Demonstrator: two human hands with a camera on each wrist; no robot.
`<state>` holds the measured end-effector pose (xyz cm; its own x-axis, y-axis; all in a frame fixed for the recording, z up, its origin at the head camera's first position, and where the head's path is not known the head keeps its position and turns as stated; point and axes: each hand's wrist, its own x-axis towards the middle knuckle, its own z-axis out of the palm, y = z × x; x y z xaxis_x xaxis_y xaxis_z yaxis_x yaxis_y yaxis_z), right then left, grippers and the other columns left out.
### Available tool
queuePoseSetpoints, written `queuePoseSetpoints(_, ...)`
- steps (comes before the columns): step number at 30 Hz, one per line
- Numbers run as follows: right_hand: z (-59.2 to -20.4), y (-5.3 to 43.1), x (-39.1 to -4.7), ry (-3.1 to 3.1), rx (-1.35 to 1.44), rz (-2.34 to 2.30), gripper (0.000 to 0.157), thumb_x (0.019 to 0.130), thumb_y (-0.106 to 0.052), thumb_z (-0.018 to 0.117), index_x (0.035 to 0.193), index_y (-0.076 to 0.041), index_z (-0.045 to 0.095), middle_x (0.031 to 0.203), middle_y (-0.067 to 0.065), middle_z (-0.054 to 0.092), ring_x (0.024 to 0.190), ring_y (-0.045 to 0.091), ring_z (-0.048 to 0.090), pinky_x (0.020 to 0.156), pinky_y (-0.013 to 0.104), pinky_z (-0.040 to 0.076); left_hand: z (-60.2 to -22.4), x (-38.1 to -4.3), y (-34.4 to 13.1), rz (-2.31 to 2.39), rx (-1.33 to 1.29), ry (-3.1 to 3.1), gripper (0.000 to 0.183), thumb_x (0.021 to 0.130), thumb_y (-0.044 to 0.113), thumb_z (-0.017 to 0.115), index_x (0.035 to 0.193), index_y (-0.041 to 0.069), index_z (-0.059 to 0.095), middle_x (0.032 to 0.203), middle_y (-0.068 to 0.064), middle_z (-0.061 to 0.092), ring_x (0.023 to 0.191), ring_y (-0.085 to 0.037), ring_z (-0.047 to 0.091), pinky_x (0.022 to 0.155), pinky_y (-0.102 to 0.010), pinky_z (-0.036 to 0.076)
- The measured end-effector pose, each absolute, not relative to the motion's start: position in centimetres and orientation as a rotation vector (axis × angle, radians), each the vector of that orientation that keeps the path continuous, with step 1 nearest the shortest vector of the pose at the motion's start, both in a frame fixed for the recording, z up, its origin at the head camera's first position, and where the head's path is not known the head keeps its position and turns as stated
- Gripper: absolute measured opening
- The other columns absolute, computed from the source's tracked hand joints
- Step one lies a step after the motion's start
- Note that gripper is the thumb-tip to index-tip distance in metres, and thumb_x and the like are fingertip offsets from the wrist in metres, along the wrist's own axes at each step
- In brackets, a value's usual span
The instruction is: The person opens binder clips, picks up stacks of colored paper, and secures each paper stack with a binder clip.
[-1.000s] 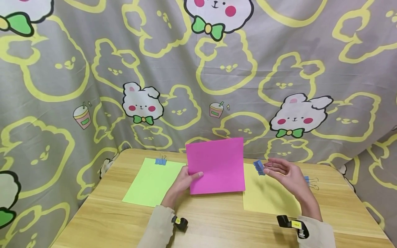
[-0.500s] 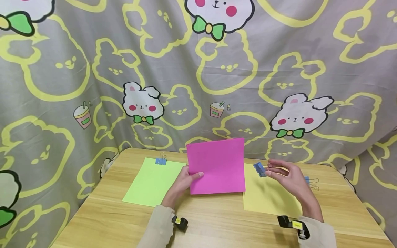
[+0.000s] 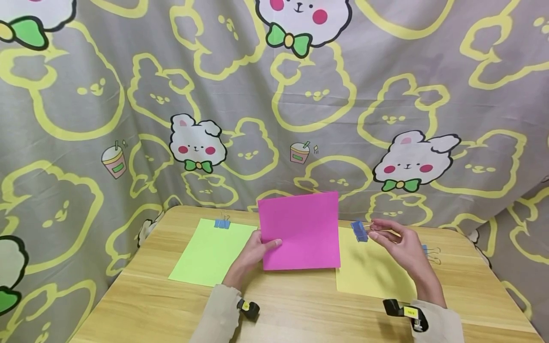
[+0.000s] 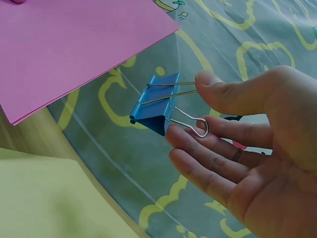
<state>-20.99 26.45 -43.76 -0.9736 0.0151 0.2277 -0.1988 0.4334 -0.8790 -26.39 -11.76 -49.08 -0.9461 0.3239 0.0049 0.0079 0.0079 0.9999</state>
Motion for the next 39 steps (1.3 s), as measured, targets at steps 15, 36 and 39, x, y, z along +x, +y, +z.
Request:
queuePoseSetpoints(15, -43.7, 26.3, -20.9, -2.309, 0.269, 1.864, 0.042, 0.100, -0.017, 0.069, 0.138, 0.000, 0.060, 0.120, 0.004, 0.075, 0.106, 0.011, 0.072, 0.092, 0.012, 0.049, -48.9, -26.2, -11.6, 2.051, 0.365, 1.971, 0.030, 0.099, 0.006, 0.065, 0.126, -0.004, 0.060, 0.113, -0.017, 0.072, 0.096, -0.030, 0.073, 0.082, -0.043, 0.062)
queuePoseSetpoints(36, -44.0, 25.9, -21.4, -2.118, 0.331, 2.027, 0.041, 0.102, -0.009, 0.065, 0.136, 0.012, 0.055, 0.119, 0.005, 0.073, 0.102, 0.014, 0.074, 0.095, 0.022, 0.054, -48.4, -25.8, -10.7, 2.061, 0.373, 1.891, 0.026, 0.099, 0.007, 0.066, 0.122, -0.005, 0.060, 0.108, -0.015, 0.073, 0.094, -0.028, 0.074, 0.081, -0.042, 0.062)
queuePoseSetpoints(39, -44.0, 25.8, -21.4, -2.084, 0.326, 2.046, 0.037, 0.101, -0.007, 0.065, 0.134, 0.009, 0.058, 0.118, 0.004, 0.073, 0.102, 0.013, 0.073, 0.095, 0.025, 0.055, -48.4, -25.7, -10.7, 2.066, 0.379, 1.884, 0.027, 0.099, 0.007, 0.066, 0.122, -0.005, 0.060, 0.109, -0.015, 0.073, 0.095, -0.029, 0.074, 0.082, -0.043, 0.062)
